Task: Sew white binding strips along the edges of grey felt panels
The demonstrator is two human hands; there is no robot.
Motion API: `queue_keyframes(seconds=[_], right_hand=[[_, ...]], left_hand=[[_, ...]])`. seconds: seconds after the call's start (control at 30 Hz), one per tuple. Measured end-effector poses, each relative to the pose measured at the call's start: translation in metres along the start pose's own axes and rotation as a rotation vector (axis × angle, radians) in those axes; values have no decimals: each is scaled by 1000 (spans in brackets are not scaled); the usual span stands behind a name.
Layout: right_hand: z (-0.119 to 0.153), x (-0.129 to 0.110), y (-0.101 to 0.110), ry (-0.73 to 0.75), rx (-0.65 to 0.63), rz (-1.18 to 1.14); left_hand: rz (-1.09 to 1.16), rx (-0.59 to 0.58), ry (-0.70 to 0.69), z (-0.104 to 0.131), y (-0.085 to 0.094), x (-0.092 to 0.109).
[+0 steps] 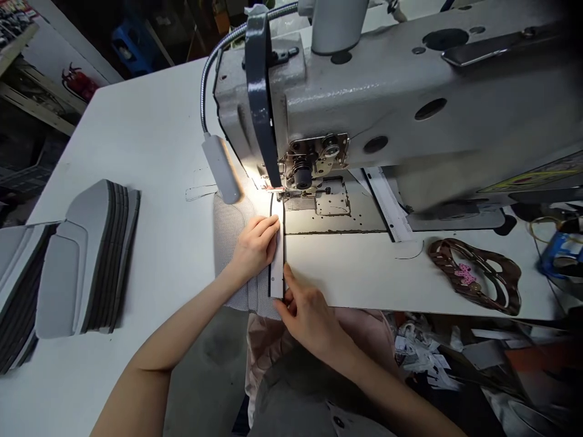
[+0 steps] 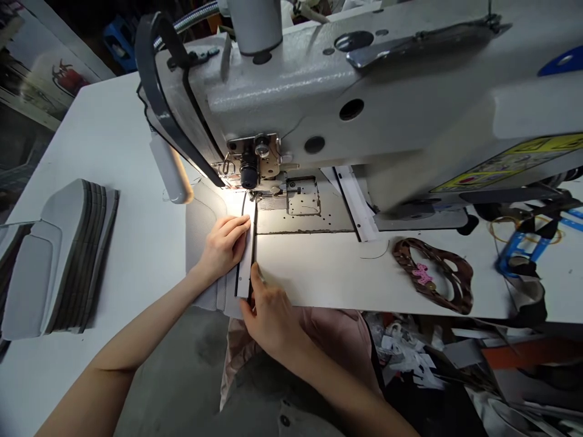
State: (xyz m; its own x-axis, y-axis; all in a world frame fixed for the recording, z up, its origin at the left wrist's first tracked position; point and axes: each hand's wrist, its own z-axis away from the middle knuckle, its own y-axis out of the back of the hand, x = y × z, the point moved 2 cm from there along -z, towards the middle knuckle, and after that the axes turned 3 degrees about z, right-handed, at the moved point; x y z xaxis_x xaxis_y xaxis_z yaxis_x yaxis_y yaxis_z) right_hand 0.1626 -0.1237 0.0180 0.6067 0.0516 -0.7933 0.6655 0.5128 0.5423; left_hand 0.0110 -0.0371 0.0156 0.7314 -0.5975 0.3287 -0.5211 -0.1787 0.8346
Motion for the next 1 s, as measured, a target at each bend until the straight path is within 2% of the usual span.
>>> queue_keyframes(seconds=[0.13,0.27,0.47,0.67,0.87,1.0], right_hand=[[3,-1,-1,-26,5,-2],[-8,0,3,-9,26,28],[-17,-3,6,-2,54,84],[-25,-3,5,-22,99,138],[-36,2,7,-7,134,127],[-37,6,10,28,239,200]], left_hand=[[3,-9,12,-4,-1,-4],[3,-40,17,-6,-1,-5],[-10,-19,-16,-10,-2,-10],[-2,-66,-4,-19,-4,-19],[-4,-53,-22,-11,-1,-11],[0,15,-19,-1,-1,-4]])
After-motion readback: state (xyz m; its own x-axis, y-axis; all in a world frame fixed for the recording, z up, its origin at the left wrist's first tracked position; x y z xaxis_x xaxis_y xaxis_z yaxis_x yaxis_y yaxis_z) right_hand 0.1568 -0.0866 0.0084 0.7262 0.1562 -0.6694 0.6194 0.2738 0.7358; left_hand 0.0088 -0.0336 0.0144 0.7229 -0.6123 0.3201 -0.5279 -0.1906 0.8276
